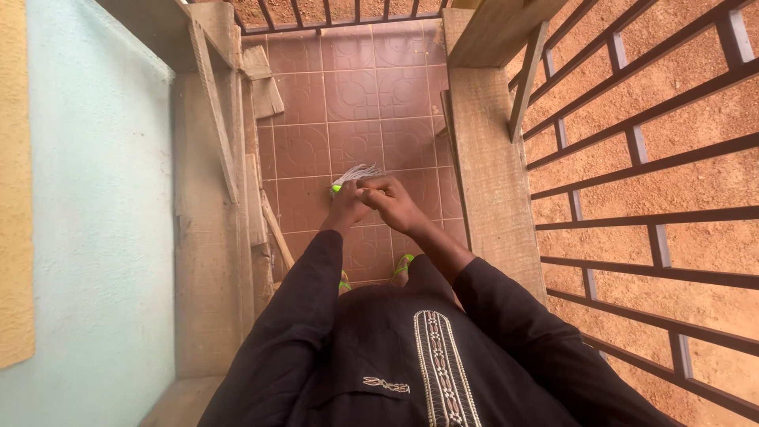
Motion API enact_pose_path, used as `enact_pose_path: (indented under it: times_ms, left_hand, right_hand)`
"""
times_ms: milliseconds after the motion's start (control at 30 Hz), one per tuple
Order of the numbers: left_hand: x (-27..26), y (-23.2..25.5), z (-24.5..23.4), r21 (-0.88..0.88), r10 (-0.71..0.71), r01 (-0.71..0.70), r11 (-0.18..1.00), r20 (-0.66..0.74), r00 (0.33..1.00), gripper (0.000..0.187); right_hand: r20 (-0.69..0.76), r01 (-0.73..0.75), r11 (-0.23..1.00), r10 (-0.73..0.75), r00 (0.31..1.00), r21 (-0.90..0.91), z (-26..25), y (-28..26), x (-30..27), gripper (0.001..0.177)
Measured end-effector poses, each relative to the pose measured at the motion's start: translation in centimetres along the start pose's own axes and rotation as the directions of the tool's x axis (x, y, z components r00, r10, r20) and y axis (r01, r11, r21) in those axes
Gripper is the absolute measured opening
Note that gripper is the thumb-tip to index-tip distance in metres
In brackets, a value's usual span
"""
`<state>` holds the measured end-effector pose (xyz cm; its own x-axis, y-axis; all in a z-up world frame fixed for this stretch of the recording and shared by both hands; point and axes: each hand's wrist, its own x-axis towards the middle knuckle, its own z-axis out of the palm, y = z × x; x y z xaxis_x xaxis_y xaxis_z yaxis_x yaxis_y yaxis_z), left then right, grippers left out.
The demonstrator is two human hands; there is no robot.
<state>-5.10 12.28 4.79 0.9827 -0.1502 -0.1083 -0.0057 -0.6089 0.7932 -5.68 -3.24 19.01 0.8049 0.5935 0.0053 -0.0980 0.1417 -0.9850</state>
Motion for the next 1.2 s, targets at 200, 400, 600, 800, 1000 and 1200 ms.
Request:
enact_pose_path:
  times_ms: [200,400,600,800,1000,1200]
  left_hand:
    - [-4.1,-1.1,-7.5,-0.162,-0.098,0.091,0.983,-0.038,0.994,0.020]
    - [-4.6,-6.5,-4.0,-0.272,-0.062,0.027,0.962,-0.121,0.991,0.023]
    - [-1.5,-9.7,3.6,-0.154,0.157,-0.152,0.976,0.017,0.987,0.032]
    - [2.1,-11.2,8.5,-0.871,0.134,0.325,0.368,0.396,0.909,0.037]
    - [5.3,-13.5,11.6,-0.687,0.096,0.285,0.669,0.460,0.883,0.041]
    - [3.3,-5.2,1.0,0.103,0.060,-0.097,0.990,0.310,0.949,0.021]
  right_hand:
    - [0.018,0.017,0.994,-0.019,1.000,0.104,4.9,1.6,4.0,0.045]
    - [-0.097,-0.070,0.983,0.055,0.994,-0.168,6.4,2.2,3.8,0.048]
    - [-0.178,-0.193,0.805,0.110,0.978,-0.561,8.0,-3.5,2.7,0.046]
    - [-0.270,-0.254,0.708,0.093,0.958,-0.659,8.0,-0.9,3.4,0.039]
    - [-0.259,-0.088,0.800,-0.086,0.962,-0.593,5.1,-0.3,2.8,0.034]
    - [-0.340,-0.113,0.973,0.039,0.940,-0.202,5.3,0.0,2.8,0.036]
